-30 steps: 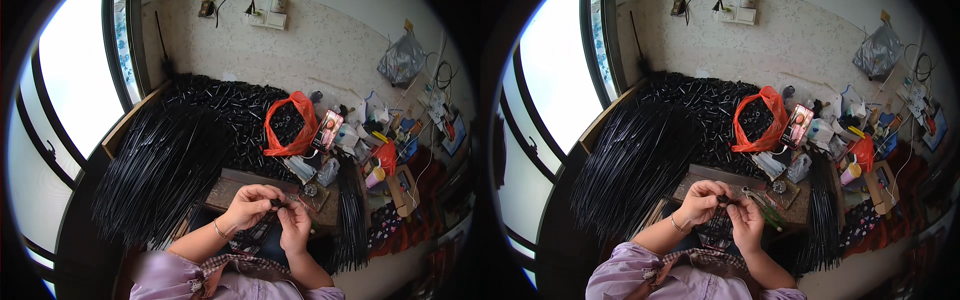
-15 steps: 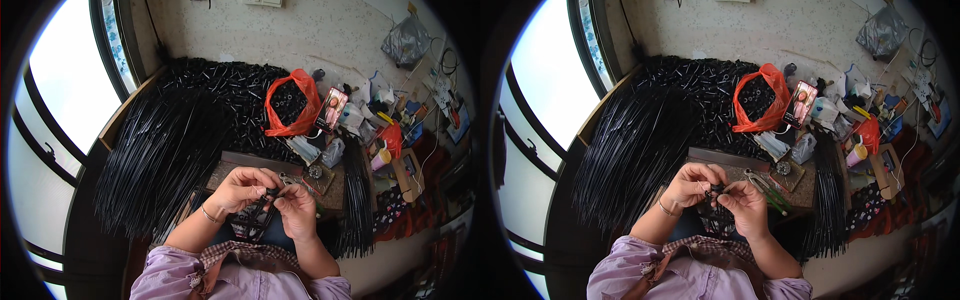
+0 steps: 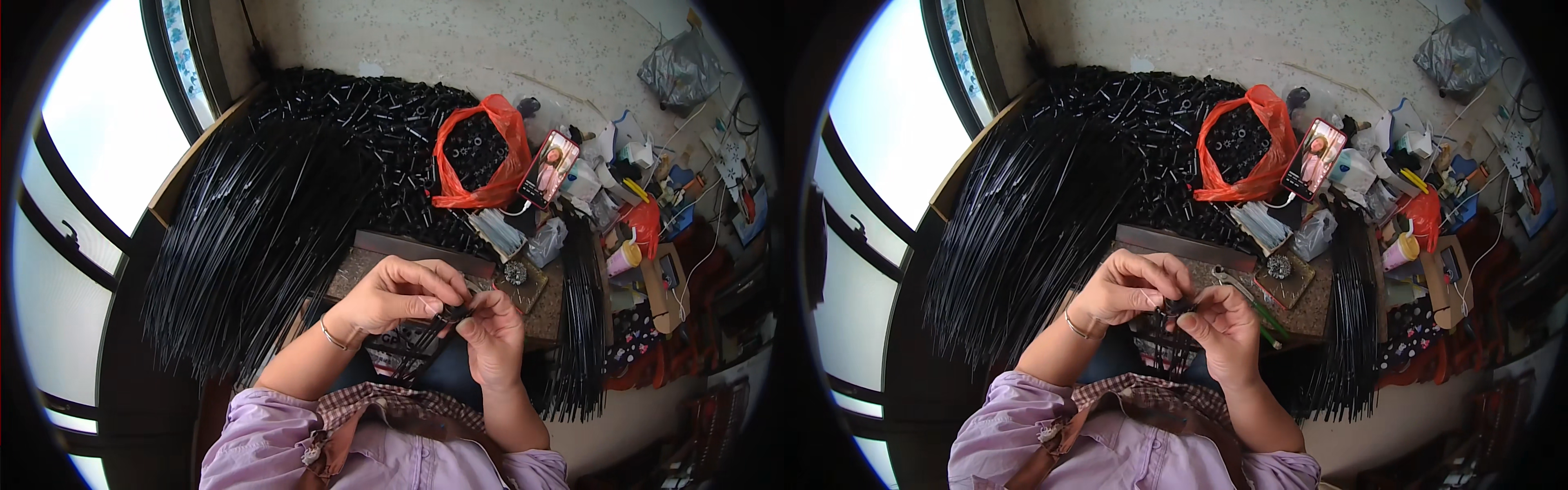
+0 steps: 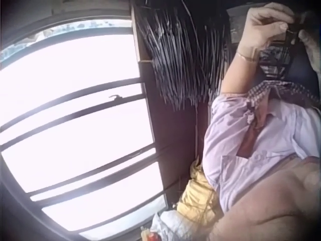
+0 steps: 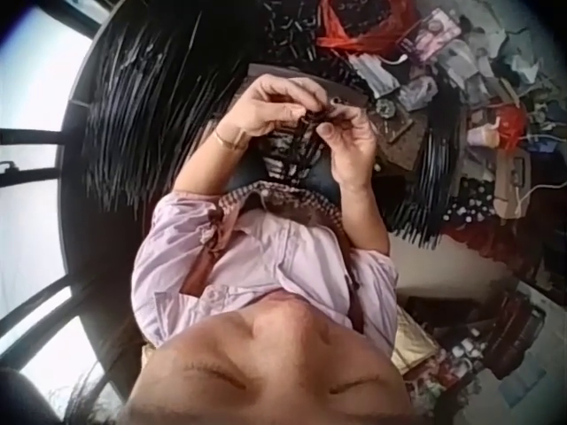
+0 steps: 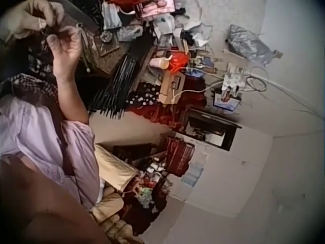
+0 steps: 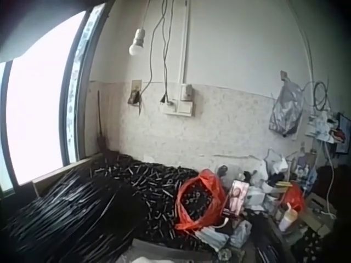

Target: Attaching small plastic components to long black rods at a manual assembly station.

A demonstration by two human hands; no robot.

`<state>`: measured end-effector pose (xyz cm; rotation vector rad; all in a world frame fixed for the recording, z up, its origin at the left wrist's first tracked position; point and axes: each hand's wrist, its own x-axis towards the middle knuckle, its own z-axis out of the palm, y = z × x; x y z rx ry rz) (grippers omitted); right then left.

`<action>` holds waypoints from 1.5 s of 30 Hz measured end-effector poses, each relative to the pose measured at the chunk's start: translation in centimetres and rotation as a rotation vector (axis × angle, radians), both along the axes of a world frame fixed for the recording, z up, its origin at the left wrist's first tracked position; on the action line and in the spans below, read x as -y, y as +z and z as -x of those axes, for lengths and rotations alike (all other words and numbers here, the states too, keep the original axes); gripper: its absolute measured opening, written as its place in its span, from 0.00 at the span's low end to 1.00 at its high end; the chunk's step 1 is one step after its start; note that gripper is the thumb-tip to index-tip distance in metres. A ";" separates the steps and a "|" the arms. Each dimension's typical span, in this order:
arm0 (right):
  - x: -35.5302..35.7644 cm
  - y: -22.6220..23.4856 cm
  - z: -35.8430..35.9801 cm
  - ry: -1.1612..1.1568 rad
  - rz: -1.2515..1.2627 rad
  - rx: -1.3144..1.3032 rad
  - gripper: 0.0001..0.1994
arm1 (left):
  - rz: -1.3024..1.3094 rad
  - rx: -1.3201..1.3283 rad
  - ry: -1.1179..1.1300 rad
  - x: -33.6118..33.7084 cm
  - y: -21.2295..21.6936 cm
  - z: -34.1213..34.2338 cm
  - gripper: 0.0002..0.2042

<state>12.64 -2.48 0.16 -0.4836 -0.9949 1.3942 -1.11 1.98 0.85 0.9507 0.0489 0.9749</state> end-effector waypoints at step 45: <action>1.0 -0.2 -0.6 -0.069 -0.021 -0.013 0.12 | -0.593 -0.389 0.810 3.0 -1.1 -1.5 0.07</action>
